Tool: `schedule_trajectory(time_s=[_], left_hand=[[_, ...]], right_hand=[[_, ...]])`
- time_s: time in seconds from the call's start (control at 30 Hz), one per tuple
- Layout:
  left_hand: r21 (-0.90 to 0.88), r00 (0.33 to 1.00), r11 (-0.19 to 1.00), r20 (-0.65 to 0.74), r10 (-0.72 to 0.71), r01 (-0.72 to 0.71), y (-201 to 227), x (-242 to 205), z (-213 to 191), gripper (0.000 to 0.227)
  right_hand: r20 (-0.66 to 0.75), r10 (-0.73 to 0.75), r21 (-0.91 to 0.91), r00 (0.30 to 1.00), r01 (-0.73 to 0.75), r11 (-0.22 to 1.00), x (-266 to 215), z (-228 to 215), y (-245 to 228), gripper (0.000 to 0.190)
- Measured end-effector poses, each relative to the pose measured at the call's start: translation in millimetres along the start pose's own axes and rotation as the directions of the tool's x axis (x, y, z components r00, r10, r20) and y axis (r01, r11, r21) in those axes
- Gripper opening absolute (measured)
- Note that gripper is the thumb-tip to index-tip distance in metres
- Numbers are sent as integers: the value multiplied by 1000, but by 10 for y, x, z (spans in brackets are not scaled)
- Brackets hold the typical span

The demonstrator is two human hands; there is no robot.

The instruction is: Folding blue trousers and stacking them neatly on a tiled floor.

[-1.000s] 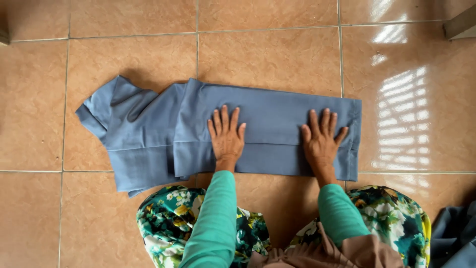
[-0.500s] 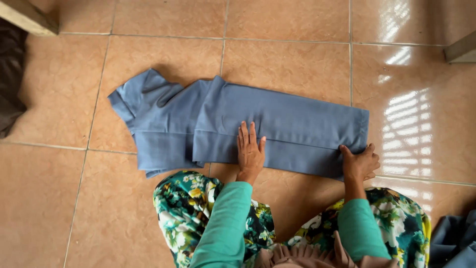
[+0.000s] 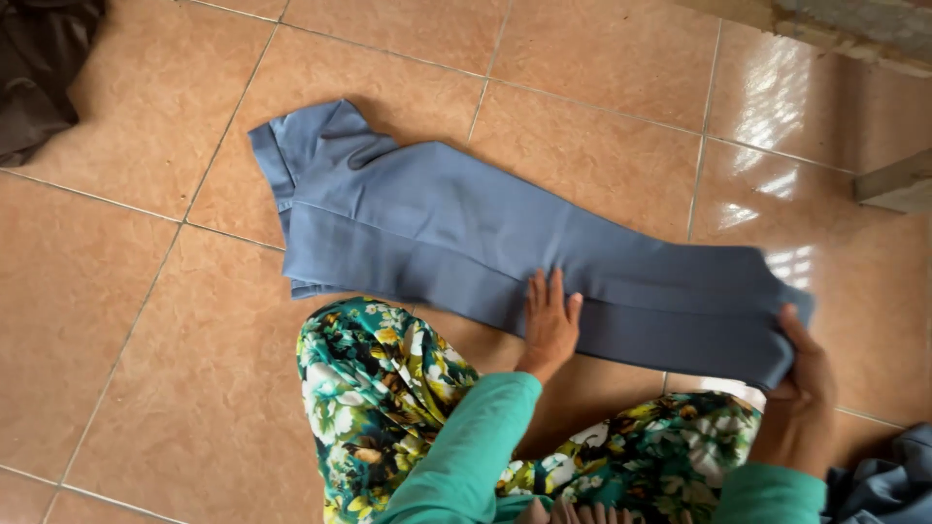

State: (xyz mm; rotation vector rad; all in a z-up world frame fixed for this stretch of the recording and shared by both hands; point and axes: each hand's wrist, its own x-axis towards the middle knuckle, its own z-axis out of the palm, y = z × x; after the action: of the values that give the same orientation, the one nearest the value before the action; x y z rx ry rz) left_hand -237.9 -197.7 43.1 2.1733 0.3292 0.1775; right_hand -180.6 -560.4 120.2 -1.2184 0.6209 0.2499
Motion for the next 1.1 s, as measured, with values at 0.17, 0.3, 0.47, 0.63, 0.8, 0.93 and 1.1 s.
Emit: schedule_trajectory(time_s=[0.17,0.3,0.47,0.63,0.8,0.93,1.1], left_hand=[[-140,952,987,304,-33,79,833,-355,95,66],[-280,776,904,625,-83,323,1216,-476,161,74],[-322,672,939,723,162,120,929,-442,951,64],[-271,538,676,815,-218,685,895,15,425,83],[-775,757,18,613,-226,632,-416,630,-85,93],[-732,713,189,514,-478,654,-181,679,-1319,94],[-415,849,741,254,-463,528,-1509,966,-779,57]], right_hand=[[32,-206,46,978,204,978,-1162,562,-806,64],[-14,-305,107,952,305,946,-1372,749,-992,64],[-28,-218,127,976,219,967,-1268,1171,-953,52],[-150,-192,7,970,195,981,-819,1839,-471,44],[221,-253,-130,942,286,950,-340,2740,581,85],[369,-91,-272,925,201,941,-514,3144,1143,82],[176,-232,-500,957,290,816,-229,2608,1393,35]])
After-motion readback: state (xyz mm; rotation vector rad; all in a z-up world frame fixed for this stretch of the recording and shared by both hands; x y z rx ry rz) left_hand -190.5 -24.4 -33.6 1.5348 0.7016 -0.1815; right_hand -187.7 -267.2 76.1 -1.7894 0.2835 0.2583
